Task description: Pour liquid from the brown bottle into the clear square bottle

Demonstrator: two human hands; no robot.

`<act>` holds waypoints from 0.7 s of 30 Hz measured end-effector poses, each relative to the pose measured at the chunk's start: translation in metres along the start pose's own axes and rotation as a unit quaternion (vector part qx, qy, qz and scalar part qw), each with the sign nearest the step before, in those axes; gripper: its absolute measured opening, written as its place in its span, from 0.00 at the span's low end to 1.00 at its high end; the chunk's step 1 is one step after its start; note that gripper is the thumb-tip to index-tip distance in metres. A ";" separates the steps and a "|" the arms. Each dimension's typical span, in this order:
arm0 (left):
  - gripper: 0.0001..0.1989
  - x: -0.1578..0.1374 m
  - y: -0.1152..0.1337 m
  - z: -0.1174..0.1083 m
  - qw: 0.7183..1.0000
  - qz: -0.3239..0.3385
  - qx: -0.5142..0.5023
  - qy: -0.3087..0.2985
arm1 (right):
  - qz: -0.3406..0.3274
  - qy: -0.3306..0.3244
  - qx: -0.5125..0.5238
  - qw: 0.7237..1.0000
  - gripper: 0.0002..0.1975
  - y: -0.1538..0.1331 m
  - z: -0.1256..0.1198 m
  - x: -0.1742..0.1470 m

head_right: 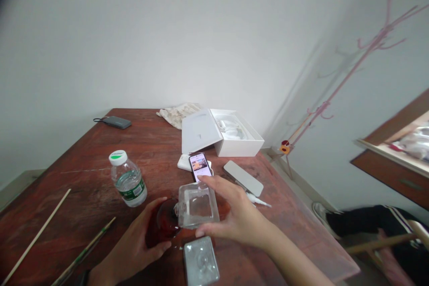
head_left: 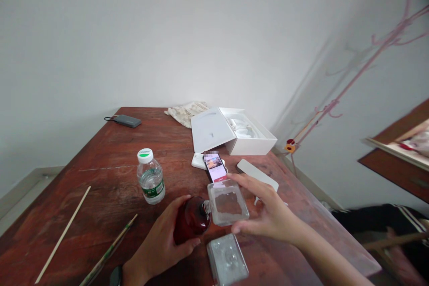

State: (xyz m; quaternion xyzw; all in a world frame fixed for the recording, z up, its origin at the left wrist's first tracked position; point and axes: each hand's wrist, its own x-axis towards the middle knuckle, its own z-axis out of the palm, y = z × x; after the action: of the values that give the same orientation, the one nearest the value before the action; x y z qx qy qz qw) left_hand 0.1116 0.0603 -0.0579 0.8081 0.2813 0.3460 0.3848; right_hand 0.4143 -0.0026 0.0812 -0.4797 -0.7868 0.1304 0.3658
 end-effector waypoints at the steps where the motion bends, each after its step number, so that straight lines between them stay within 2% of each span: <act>1: 0.41 0.000 0.000 0.000 1.000 0.001 0.001 0.001 | -0.004 0.001 -0.002 1.000 0.52 0.000 0.000 0.000; 14: 0.42 0.001 0.001 -0.001 1.000 0.001 0.006 0.004 | -0.019 0.004 -0.008 1.000 0.52 0.002 -0.001 -0.001; 21: 0.41 0.001 0.000 -0.001 1.000 0.000 0.011 -0.003 | -0.001 -0.008 -0.012 1.000 0.52 -0.001 -0.002 0.001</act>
State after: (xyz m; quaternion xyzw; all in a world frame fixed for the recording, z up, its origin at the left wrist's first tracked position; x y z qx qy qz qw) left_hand 0.1111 0.0614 -0.0576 0.8130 0.2841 0.3406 0.3772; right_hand 0.4145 -0.0022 0.0839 -0.4821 -0.7919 0.1245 0.3536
